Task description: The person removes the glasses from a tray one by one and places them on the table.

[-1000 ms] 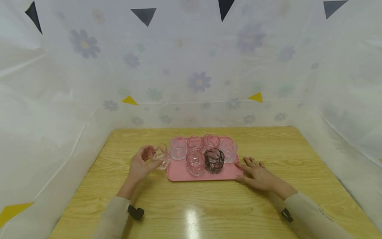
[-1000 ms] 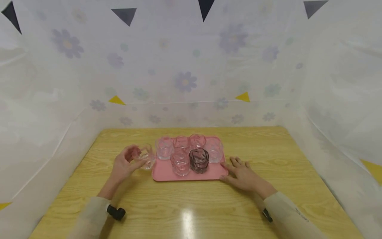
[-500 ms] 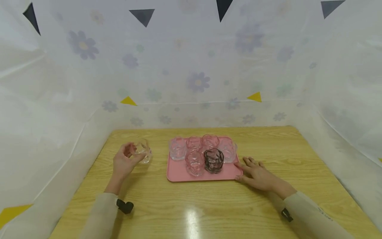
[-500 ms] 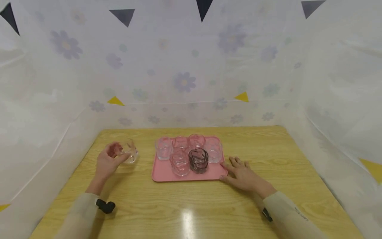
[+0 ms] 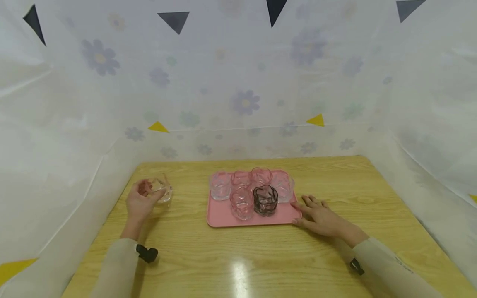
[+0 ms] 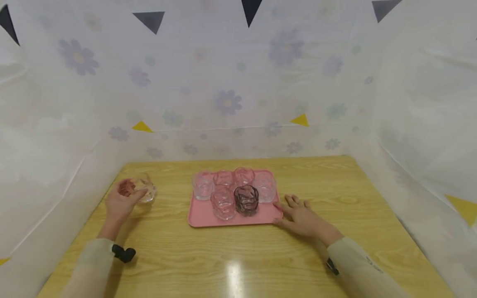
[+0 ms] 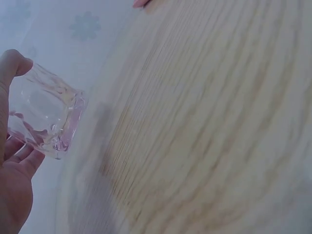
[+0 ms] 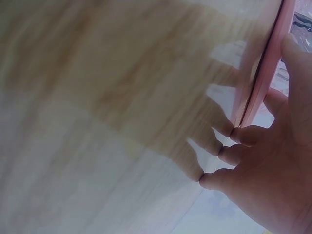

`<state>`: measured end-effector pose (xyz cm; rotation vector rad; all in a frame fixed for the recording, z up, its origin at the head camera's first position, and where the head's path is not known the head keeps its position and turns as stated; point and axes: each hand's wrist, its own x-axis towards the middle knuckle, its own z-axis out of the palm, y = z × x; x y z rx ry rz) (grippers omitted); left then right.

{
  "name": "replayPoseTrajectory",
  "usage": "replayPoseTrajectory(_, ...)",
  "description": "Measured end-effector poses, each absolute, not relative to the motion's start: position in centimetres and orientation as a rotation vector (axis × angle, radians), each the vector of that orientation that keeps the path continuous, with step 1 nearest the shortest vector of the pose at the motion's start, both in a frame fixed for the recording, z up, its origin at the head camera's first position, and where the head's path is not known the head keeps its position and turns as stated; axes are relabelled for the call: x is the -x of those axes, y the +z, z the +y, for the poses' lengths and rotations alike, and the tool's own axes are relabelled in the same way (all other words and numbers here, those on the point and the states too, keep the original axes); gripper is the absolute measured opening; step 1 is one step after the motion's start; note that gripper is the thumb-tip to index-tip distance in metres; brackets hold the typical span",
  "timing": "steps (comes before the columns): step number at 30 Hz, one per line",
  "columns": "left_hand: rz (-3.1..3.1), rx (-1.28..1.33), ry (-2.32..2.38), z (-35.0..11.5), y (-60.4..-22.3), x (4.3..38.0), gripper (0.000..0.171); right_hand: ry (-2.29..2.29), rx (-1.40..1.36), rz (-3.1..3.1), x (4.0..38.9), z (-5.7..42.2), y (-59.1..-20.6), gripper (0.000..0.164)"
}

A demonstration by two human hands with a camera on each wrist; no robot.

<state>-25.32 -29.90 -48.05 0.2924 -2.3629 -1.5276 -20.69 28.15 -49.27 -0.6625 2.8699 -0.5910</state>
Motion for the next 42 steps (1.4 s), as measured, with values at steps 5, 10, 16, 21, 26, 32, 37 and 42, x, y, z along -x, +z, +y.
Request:
replayPoseTrajectory(5,-2.378,-0.347,-1.472,-30.6,-48.0,25.8,0.080,-0.597,0.652,2.865,20.6,28.2,-49.2,0.071)
replayPoseTrajectory(10,-2.369,-0.411,-1.461,-31.6,-48.2,26.4,0.079,-0.584,0.644,2.870,20.5,28.0,-49.0,0.072)
replayPoseTrajectory(16,-2.358,-0.504,-1.458,-32.3,-48.0,26.5,0.083,-0.584,0.642,2.860,20.4,27.7,-48.6,0.071)
replayPoseTrajectory(21,-2.293,-0.531,-1.469,-32.8,-48.2,26.8,0.081,-0.572,0.655,2.872,20.4,27.7,-48.6,0.071)
replayPoseTrajectory(26,-2.223,-0.534,-1.516,-33.2,-48.6,27.3,0.081,-0.560,0.659,2.884,20.5,27.9,-48.9,0.071)
replayPoseTrajectory(32,-2.229,-0.574,-1.530,-33.4,-48.7,27.5,0.087,-0.542,0.661,2.886,20.6,28.0,-48.9,0.071)
replayPoseTrajectory(37,-2.211,-0.560,-1.542,-33.6,-48.9,27.7,0.082,-0.542,0.655,2.885,20.6,27.9,-49.0,0.071)
replayPoseTrajectory(42,-2.239,-0.548,-1.518,-33.8,-49.0,27.8,0.080,-0.544,0.653,2.887,20.6,27.9,-49.0,0.071)
